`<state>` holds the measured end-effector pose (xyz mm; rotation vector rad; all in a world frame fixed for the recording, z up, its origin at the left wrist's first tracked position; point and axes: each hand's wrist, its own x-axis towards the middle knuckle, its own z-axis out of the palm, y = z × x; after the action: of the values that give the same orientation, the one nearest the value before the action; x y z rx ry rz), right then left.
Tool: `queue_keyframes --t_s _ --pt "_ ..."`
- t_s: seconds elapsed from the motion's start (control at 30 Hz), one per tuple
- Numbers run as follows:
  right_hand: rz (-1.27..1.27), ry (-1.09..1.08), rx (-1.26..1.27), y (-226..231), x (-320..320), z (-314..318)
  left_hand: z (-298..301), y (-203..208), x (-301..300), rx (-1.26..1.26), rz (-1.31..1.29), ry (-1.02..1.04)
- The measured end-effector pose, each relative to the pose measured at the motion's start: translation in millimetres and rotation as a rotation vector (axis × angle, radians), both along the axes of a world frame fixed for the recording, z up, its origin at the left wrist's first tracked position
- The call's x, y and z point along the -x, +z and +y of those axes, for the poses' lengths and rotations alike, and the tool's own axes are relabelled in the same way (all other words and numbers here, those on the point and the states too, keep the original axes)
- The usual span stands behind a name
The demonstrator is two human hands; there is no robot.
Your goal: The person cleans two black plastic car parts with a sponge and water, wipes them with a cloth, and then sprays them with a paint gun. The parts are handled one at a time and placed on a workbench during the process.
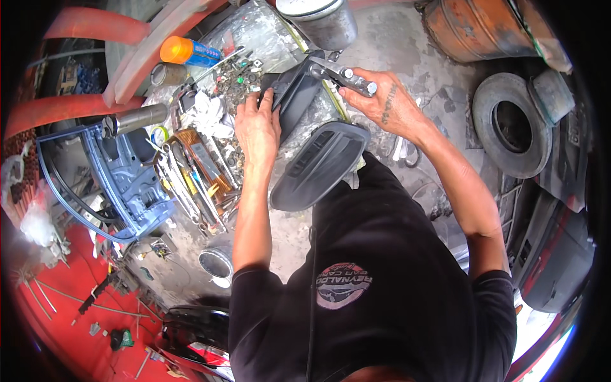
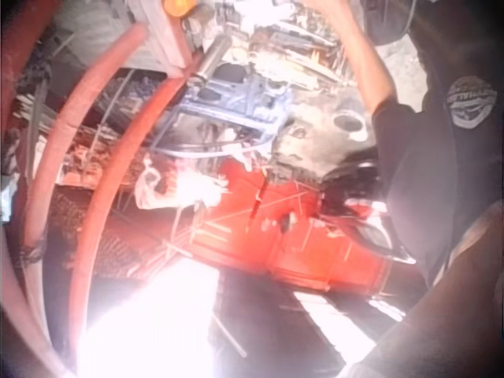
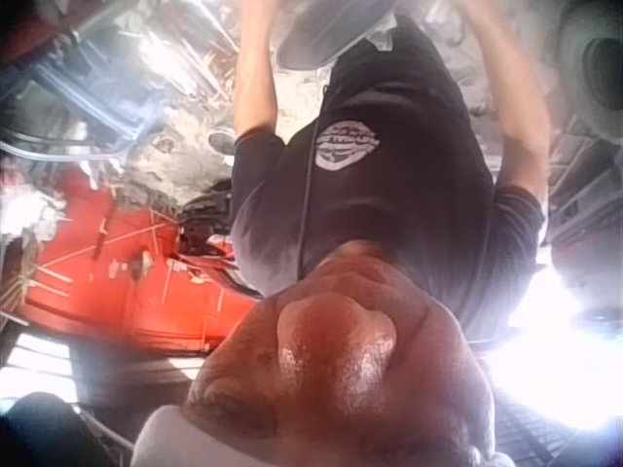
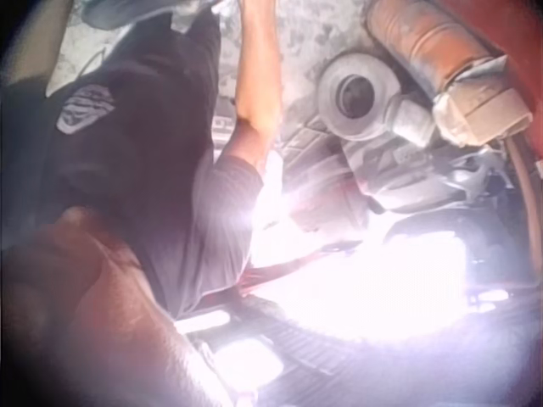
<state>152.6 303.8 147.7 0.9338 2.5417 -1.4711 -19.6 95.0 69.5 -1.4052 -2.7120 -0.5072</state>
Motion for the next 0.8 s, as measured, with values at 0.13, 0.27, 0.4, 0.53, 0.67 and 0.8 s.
queue_keyframes --t_s 0.13,0.27,0.4,0.53,0.67,0.8 --pt "0.027 -0.046 0.008 -1.2 -4.3 4.3 -0.8 1.2 -0.1 0.012 0.034 -0.010" --pt "-0.001 -0.054 -0.020 4.2 -8.1 8.7 0.0 7.9 -4.9 0.047 0.035 0.021" --pt "0.076 -0.069 0.014 0.6 -11.3 0.8 -0.7 8.8 -5.4 0.050 0.039 -0.001" --pt "0.054 -0.069 0.028 -1.2 -12.8 -0.6 0.2 3.0 5.6 0.061 -0.028 -0.024" --pt "0.068 -0.120 0.034 -14.4 -15.1 3.9 2.4 -4.6 19.2 0.001 -0.093 -0.068" --pt "0.096 -0.103 0.059 -1.5 -15.5 1.2 0.1 -15.9 30.1 -0.008 -0.148 -0.065"
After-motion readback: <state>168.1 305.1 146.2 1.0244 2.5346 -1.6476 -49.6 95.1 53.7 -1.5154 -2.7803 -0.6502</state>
